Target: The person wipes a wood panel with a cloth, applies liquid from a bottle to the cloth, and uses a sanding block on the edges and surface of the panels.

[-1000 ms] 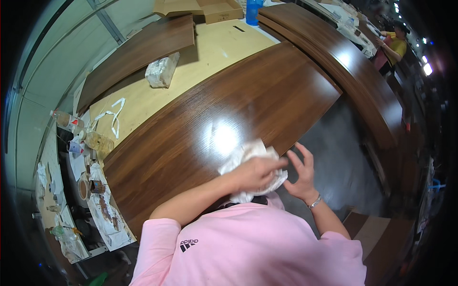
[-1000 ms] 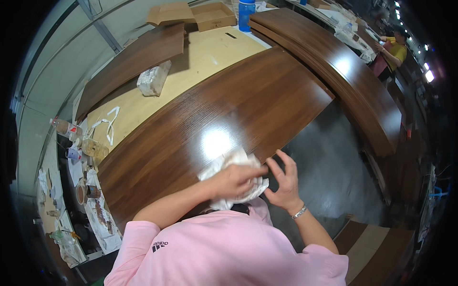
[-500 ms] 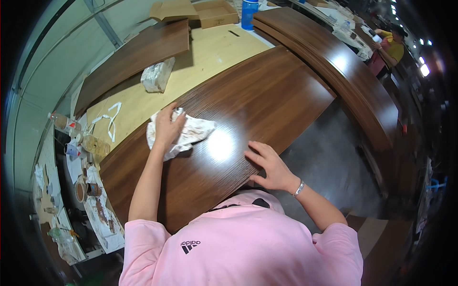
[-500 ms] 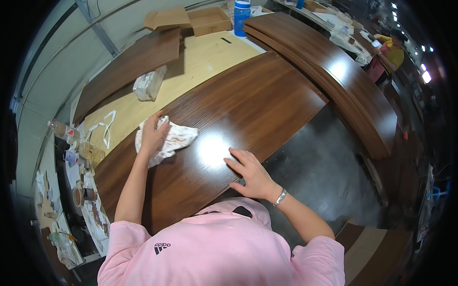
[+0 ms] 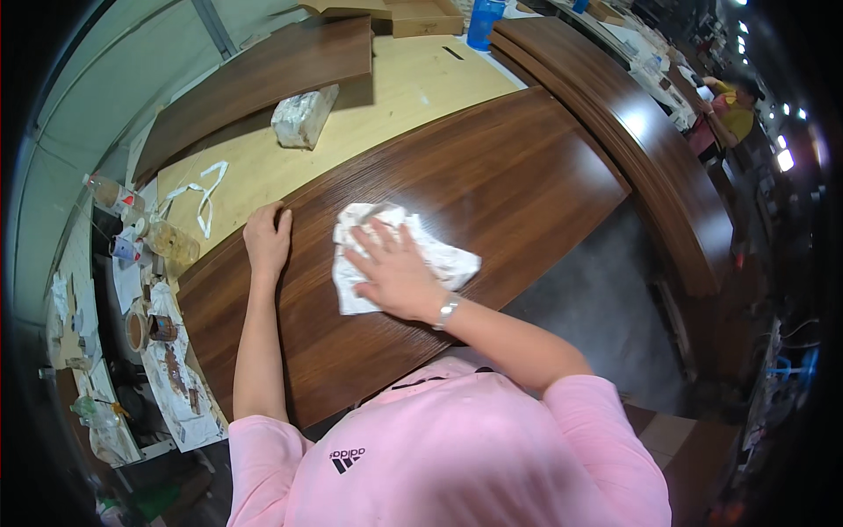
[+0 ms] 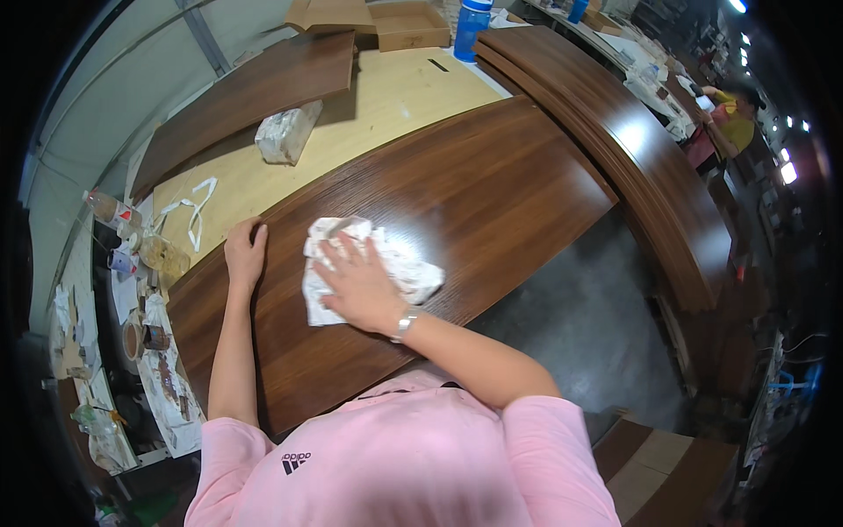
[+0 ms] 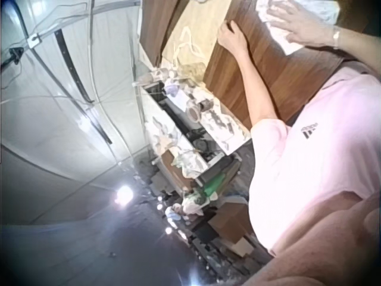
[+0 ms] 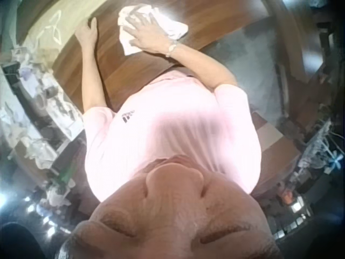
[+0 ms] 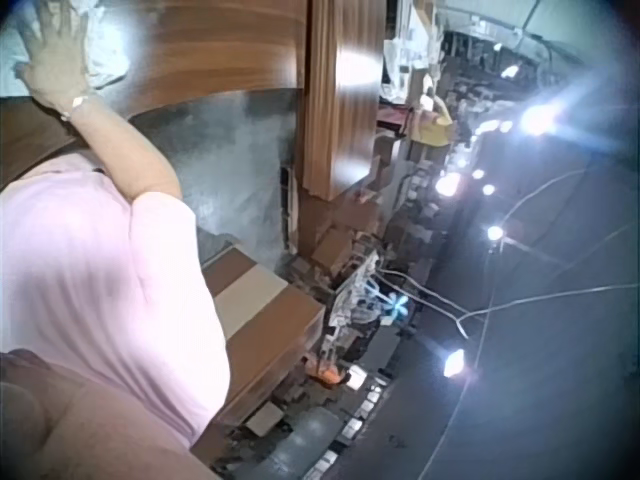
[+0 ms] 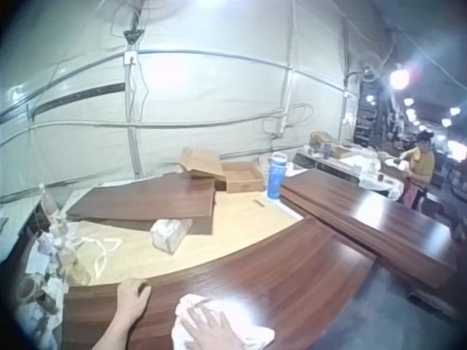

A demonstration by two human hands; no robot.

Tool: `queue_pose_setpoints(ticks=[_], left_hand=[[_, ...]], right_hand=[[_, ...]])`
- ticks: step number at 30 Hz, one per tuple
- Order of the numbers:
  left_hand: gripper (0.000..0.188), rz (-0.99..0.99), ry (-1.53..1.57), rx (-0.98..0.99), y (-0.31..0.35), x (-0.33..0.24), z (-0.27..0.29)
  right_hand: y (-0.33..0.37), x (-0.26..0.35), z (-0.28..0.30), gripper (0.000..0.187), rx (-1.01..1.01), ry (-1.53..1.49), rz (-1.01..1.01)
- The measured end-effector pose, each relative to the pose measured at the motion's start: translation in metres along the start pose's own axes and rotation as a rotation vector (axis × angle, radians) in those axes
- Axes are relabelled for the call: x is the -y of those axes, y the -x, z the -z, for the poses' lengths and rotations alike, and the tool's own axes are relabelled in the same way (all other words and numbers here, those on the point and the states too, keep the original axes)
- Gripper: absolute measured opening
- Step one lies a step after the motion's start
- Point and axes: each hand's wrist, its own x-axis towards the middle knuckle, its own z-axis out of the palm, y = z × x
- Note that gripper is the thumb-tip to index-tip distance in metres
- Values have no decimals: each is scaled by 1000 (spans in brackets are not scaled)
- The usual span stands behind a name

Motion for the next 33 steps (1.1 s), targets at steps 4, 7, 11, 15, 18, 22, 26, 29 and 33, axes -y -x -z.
queue_pose_setpoints(ticks=[4, 7, 11, 15, 18, 22, 26, 29, 33], left_hand=[[27, -64, -37, -27, 4, -3, 7], [25, -15, -31, 2, -2, -13, 5], [25, 23, -49, -8, -1, -11, 8], [25, 29, -52, 17, -1, -12, 5], [25, 33, -53, 17, 3, -3, 9], [24, 10, -20, 6, -3, -13, 6], [25, 33, -49, 7, -1, -9, 7], [25, 61, -48, 51, 0, -8, 7], [26, 25, -33, 24, 2, -6, 8]], right_hand=[[23, -101, 44, 52, -33, 246, -254], [40, -173, 50, 48, -113, 475, -413], [19, -45, 14, 53, -60, 67, -17], [32, 68, 5, 54, 65, -177, 181], [22, -12, 19, 51, -27, 25, 49], [23, -140, 52, 43, -120, 276, -359], [4, -42, 10, 51, -96, 105, -124], [18, 69, 1, 49, 52, -135, 152], [5, -26, 8, 43, -91, -8, 66]])
